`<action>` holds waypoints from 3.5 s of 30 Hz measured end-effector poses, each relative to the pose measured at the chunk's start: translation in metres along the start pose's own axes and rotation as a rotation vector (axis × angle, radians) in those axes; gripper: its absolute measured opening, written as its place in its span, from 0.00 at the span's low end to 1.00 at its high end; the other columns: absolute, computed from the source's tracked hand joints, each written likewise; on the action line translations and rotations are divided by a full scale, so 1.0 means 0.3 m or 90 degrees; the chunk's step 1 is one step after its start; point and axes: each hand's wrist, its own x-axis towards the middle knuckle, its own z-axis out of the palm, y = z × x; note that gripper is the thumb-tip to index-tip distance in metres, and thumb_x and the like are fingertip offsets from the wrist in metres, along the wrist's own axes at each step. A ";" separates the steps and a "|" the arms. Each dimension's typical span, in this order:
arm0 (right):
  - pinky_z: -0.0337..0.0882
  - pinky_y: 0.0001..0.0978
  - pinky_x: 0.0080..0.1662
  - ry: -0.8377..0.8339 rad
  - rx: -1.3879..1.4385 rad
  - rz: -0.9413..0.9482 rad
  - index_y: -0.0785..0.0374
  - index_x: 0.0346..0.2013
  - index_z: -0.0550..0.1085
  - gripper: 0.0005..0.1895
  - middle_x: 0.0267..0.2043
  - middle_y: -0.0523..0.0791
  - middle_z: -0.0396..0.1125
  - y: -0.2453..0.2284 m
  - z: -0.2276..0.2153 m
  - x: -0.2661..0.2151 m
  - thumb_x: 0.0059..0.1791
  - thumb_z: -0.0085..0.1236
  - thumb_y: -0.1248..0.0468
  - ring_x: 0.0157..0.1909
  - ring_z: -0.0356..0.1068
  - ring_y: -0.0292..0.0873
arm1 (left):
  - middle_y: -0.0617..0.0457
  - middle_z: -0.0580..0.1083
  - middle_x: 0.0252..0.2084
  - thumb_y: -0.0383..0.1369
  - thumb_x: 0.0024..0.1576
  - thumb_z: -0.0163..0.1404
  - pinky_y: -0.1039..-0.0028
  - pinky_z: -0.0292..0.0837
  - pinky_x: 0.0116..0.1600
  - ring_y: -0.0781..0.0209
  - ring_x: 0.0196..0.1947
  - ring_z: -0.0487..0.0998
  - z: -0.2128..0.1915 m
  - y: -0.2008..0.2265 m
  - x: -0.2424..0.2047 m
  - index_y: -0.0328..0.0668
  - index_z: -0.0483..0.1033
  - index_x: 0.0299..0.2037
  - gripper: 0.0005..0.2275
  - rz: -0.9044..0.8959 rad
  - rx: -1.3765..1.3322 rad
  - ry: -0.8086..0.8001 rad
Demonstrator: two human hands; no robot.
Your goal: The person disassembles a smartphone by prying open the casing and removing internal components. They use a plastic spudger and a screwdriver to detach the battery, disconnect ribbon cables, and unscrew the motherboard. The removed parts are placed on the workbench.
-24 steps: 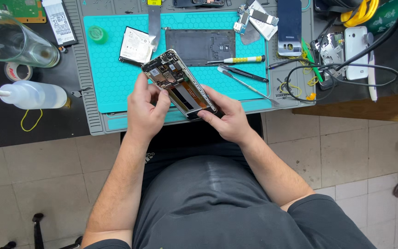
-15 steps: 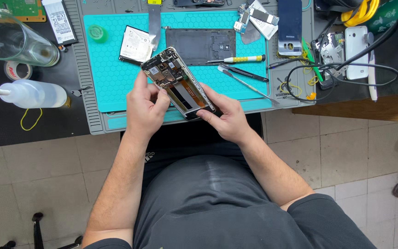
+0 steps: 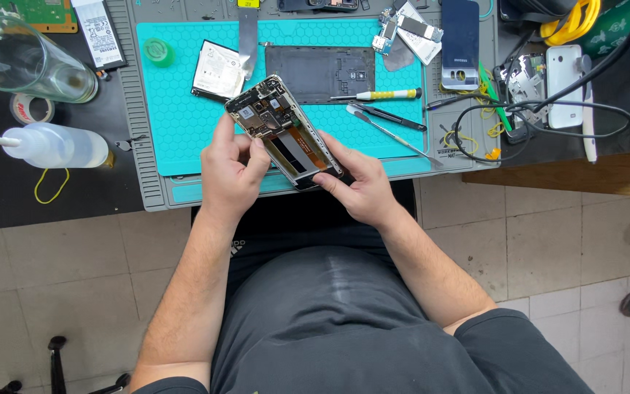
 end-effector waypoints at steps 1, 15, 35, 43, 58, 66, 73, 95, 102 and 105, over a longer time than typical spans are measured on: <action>0.80 0.48 0.62 0.000 0.000 0.000 0.60 0.76 0.78 0.35 0.63 0.55 0.82 0.001 0.000 -0.001 0.53 0.80 0.66 0.65 0.82 0.54 | 0.50 0.78 0.24 0.29 0.71 0.51 0.72 0.66 0.25 0.59 0.19 0.72 0.001 0.006 0.001 0.26 0.67 0.75 0.23 0.000 0.000 0.000; 0.81 0.48 0.61 -0.001 -0.002 -0.001 0.60 0.75 0.78 0.36 0.62 0.55 0.82 0.006 0.000 -0.003 0.53 0.81 0.66 0.64 0.82 0.55 | 0.46 0.77 0.24 0.28 0.67 0.48 0.68 0.68 0.26 0.55 0.20 0.74 -0.005 0.050 0.013 0.27 0.67 0.76 0.25 -0.018 0.003 0.000; 0.82 0.48 0.60 0.022 -0.004 0.000 0.58 0.74 0.79 0.35 0.61 0.54 0.83 -0.029 0.022 0.003 0.52 0.82 0.64 0.64 0.82 0.53 | 0.47 0.74 0.25 0.23 0.59 0.49 0.67 0.73 0.28 0.55 0.20 0.78 -0.019 0.139 0.083 0.37 0.71 0.47 0.08 -0.136 0.038 0.012; 0.82 0.49 0.57 0.016 -0.059 -0.019 0.57 0.75 0.79 0.35 0.59 0.54 0.83 -0.033 0.010 -0.013 0.53 0.82 0.63 0.61 0.83 0.58 | 0.48 0.72 0.20 0.25 0.56 0.52 0.62 0.72 0.31 0.51 0.20 0.78 -0.019 0.197 0.111 0.41 0.68 0.41 0.07 -0.151 0.175 -0.014; 0.82 0.50 0.57 0.028 -0.068 -0.020 0.55 0.77 0.76 0.36 0.59 0.55 0.83 -0.047 0.020 -0.012 0.54 0.80 0.62 0.60 0.84 0.58 | 0.38 0.73 0.27 0.29 0.59 0.50 0.43 0.77 0.41 0.31 0.32 0.83 -0.013 0.249 0.124 0.38 0.65 0.48 0.10 -0.194 0.221 -0.062; 0.83 0.47 0.56 0.026 -0.093 -0.009 0.54 0.78 0.76 0.37 0.58 0.53 0.83 -0.049 0.023 -0.021 0.54 0.79 0.61 0.59 0.85 0.57 | 0.38 0.73 0.24 0.26 0.59 0.49 0.48 0.78 0.37 0.38 0.27 0.83 -0.046 0.262 0.133 0.37 0.65 0.47 0.09 -0.154 0.231 -0.098; 0.82 0.47 0.51 -0.002 -0.198 -0.028 0.55 0.82 0.72 0.40 0.52 0.51 0.84 -0.020 0.004 -0.042 0.56 0.78 0.57 0.47 0.84 0.57 | 0.38 0.75 0.26 0.26 0.60 0.50 0.44 0.78 0.38 0.34 0.30 0.84 -0.048 0.284 0.144 0.33 0.66 0.54 0.14 -0.117 0.252 -0.115; 0.77 0.43 0.53 -0.034 -0.612 -0.108 0.59 0.65 0.83 0.20 0.55 0.45 0.73 0.008 -0.199 0.142 0.58 0.70 0.60 0.51 0.77 0.50 | 0.37 0.76 0.29 0.24 0.66 0.47 0.46 0.78 0.40 0.36 0.31 0.83 -0.112 0.343 0.102 0.17 0.47 0.85 0.36 -0.130 0.237 -0.161; 0.77 0.44 0.50 -0.049 -0.684 -0.167 0.51 0.64 0.85 0.16 0.53 0.44 0.69 0.083 -0.242 0.207 0.61 0.65 0.64 0.51 0.75 0.52 | 0.39 0.77 0.31 0.25 0.71 0.48 0.57 0.84 0.33 0.44 0.29 0.87 -0.146 0.287 0.093 0.25 0.51 0.84 0.31 -0.138 0.072 -0.156; 0.80 0.43 0.51 -0.083 -0.661 -0.158 0.52 0.62 0.85 0.15 0.48 0.43 0.69 0.086 -0.268 0.233 0.59 0.70 0.63 0.49 0.76 0.53 | 0.37 0.76 0.33 0.24 0.72 0.49 0.58 0.88 0.34 0.42 0.32 0.88 -0.157 0.258 0.084 0.27 0.50 0.84 0.31 -0.169 -0.032 -0.152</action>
